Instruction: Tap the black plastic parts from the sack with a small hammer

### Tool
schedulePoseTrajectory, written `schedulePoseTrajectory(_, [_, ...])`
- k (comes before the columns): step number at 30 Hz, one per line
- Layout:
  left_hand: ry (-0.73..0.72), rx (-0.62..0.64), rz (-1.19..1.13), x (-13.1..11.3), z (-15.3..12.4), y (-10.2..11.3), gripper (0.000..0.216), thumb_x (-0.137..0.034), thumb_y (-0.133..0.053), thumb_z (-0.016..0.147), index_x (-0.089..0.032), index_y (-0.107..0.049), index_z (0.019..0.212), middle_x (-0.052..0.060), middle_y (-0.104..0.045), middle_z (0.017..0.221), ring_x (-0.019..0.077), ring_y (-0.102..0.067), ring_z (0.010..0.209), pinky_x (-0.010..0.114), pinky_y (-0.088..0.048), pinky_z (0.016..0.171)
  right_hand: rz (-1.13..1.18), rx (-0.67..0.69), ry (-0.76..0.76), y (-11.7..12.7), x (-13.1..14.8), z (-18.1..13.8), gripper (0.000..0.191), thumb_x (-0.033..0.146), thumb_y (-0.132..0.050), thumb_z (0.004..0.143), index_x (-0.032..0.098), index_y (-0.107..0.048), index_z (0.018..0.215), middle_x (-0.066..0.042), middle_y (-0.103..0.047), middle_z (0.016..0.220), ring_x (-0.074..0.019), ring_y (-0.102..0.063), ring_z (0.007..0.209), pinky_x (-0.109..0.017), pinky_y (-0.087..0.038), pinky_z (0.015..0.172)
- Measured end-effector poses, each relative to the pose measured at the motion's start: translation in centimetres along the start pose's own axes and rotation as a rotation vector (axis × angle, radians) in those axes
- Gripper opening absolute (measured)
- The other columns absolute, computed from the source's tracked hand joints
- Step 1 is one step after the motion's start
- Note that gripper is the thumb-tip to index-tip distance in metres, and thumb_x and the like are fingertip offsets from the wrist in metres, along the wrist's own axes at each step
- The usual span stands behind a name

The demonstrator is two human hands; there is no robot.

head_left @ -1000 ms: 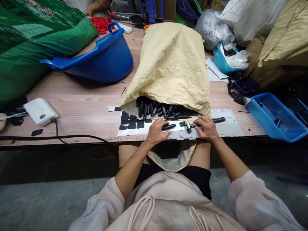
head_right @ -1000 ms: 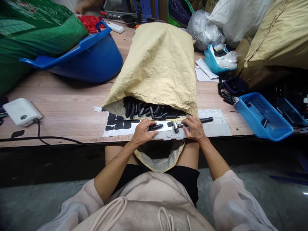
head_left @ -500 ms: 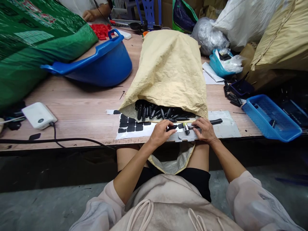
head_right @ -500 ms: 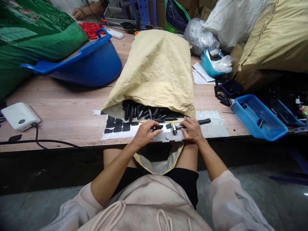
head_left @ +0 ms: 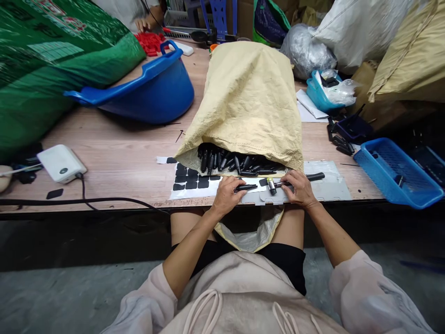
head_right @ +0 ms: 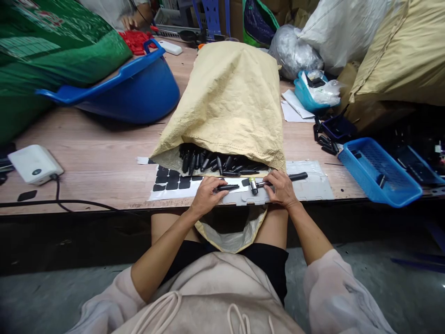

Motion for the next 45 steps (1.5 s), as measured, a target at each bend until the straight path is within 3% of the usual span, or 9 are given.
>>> schedulePoseTrajectory(10, [0.041,0.038,0.037,0.2,0.4,-0.2,0.015,-0.022,-0.081,0.084,-0.023,-0.077,0.098,0.004,-0.072,0.096,0.0245,-0.062,0.098,0.041,-0.049,0.093,0.007,0.040,-0.016,1.1,0.9,0.5,0.015,0.029,-0.055,0.101,0.024,-0.069,0.103,-0.007,-0.068,0.097,-0.0247,-0.060,0.092,-0.040,-0.045,0.083])
schedulePoseTrajectory(15, [0.046,0.059,0.084,-0.1,0.6,-0.8,0.015,-0.026,-0.082,0.085,-0.026,-0.079,0.099,0.003,-0.072,0.095,0.0251,-0.062,0.099,0.041,-0.047,0.093,0.064,-0.073,-0.128,2.1,4.5,0.8,0.023,0.031,-0.046,0.106,0.027,-0.067,0.117,-0.008,-0.069,0.102,-0.0233,-0.066,0.096,-0.036,-0.053,0.083])
schedulePoseTrajectory(21, [0.052,0.082,0.095,-0.1,0.8,-0.9,0.017,-0.028,-0.084,0.084,-0.027,-0.080,0.100,0.004,-0.072,0.096,0.0260,-0.061,0.103,0.041,-0.047,0.094,0.102,-0.125,-0.221,0.3,9.9,1.1,0.031,0.029,-0.044,0.108,0.029,-0.065,0.131,-0.007,-0.071,0.107,-0.0217,-0.070,0.097,-0.032,-0.057,0.082])
schedulePoseTrajectory(25, [0.066,0.095,0.100,0.0,0.9,-0.9,0.017,-0.030,-0.084,0.083,-0.026,-0.080,0.100,0.004,-0.071,0.096,0.0262,-0.060,0.102,0.041,-0.046,0.093,0.076,-0.149,-0.241,0.1,11.8,1.7,0.034,0.027,-0.046,0.107,0.031,-0.065,0.136,-0.007,-0.071,0.108,-0.0222,-0.070,0.095,-0.032,-0.057,0.081])
schedulePoseTrajectory(29, [0.072,0.105,0.090,-0.1,1.0,-1.0,0.015,-0.027,-0.083,0.083,-0.027,-0.080,0.098,0.003,-0.070,0.095,0.0261,-0.059,0.101,0.042,-0.046,0.093,0.066,-0.191,-0.237,0.3,12.4,1.6,0.043,0.024,-0.046,0.106,0.033,-0.059,0.146,-0.009,-0.070,0.111,-0.0244,-0.070,0.100,-0.035,-0.058,0.086])
schedulePoseTrajectory(34, [0.110,0.098,0.098,0.0,0.9,-1.0,0.012,-0.028,-0.084,0.083,-0.028,-0.081,0.095,0.004,-0.069,0.095,0.0265,-0.059,0.100,0.042,-0.045,0.089,-0.039,-0.077,-0.237,-1.5,12.1,0.8,0.043,0.024,-0.047,0.105,0.034,-0.063,0.144,-0.007,-0.069,0.097,-0.0216,-0.068,0.083,-0.030,-0.053,0.066])
schedulePoseTrajectory(39, [0.081,0.088,0.075,0.1,0.9,-1.0,0.014,-0.029,-0.083,0.082,-0.029,-0.081,0.096,0.003,-0.070,0.094,0.0263,-0.059,0.100,0.042,-0.046,0.092,-0.002,-0.145,-0.266,-1.0,11.6,0.3,0.048,0.022,-0.047,0.105,0.035,-0.058,0.150,-0.008,-0.069,0.108,-0.0238,-0.069,0.096,-0.032,-0.056,0.078])
schedulePoseTrajectory(45, [0.087,0.074,0.070,0.0,0.8,-0.9,0.015,-0.025,-0.084,0.081,-0.028,-0.080,0.095,0.003,-0.071,0.094,0.0260,-0.060,0.101,0.042,-0.047,0.093,-0.019,-0.133,-0.297,-0.4,11.0,0.3,0.038,0.024,-0.048,0.105,0.032,-0.068,0.137,-0.007,-0.071,0.101,-0.0226,-0.070,0.091,-0.031,-0.056,0.074])
Point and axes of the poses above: each hand's wrist, its own z-axis towards the middle knuckle, its own y-axis out of the back of the hand, x = y × z, the point moved 6 cm from there along z, towards the middle knuckle
